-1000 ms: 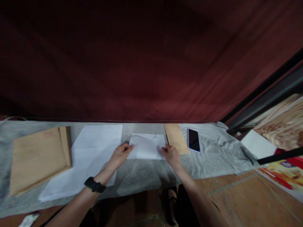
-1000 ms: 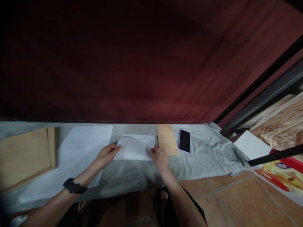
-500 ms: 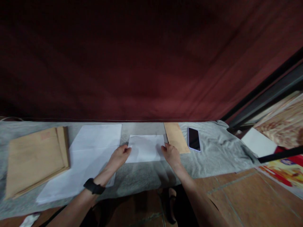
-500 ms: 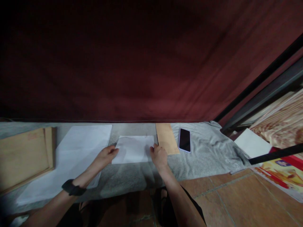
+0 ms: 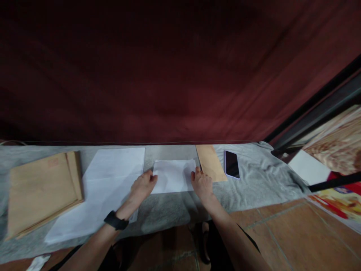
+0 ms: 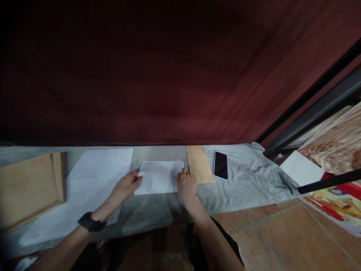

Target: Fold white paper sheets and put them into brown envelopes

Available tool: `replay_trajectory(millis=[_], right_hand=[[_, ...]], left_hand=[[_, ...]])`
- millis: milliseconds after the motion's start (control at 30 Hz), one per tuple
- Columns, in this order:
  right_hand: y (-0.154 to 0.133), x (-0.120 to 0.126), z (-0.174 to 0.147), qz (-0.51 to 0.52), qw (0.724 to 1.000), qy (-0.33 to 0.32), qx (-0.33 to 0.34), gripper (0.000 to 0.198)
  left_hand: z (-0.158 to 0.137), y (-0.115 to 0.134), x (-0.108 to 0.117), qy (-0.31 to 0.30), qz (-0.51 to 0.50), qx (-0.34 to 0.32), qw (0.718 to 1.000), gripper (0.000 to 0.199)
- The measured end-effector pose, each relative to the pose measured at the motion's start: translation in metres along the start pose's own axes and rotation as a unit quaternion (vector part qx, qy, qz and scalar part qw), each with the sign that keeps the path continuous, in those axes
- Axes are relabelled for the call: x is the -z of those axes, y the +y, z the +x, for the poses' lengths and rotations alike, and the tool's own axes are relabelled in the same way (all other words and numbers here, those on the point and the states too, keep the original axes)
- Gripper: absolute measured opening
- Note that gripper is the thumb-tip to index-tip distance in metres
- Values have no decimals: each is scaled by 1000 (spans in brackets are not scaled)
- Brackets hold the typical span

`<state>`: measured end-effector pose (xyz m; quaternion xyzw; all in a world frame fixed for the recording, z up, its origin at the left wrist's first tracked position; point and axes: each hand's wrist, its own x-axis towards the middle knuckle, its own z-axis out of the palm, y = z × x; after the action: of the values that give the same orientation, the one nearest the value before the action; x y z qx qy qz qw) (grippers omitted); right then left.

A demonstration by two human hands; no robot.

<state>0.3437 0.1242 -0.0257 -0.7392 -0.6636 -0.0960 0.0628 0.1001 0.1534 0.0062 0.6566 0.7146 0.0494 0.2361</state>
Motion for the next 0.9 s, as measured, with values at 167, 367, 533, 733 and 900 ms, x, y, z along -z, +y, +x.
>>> replay_trajectory(millis=[167, 367, 533, 733, 900], right_hand=[[-2, -5, 0, -2, 1000, 3, -4, 39], [-6, -3, -4, -5, 1000, 11, 3, 49], [-9, -2, -7, -8, 1000, 2, 10, 48], [-12, 0, -9, 3, 1000, 1, 15, 42], [-17, 8, -6, 75, 994, -2, 82, 44]], left_hand=[[6, -3, -2, 7, -41, 3, 999, 16], [11, -6, -5, 6, -81, -11, 997, 13], [12, -6, -7, 4, -77, -4, 997, 11], [11, -1, -6, 4, -33, -4, 999, 11], [12, 0, -8, 0, -5, 3, 1000, 16]])
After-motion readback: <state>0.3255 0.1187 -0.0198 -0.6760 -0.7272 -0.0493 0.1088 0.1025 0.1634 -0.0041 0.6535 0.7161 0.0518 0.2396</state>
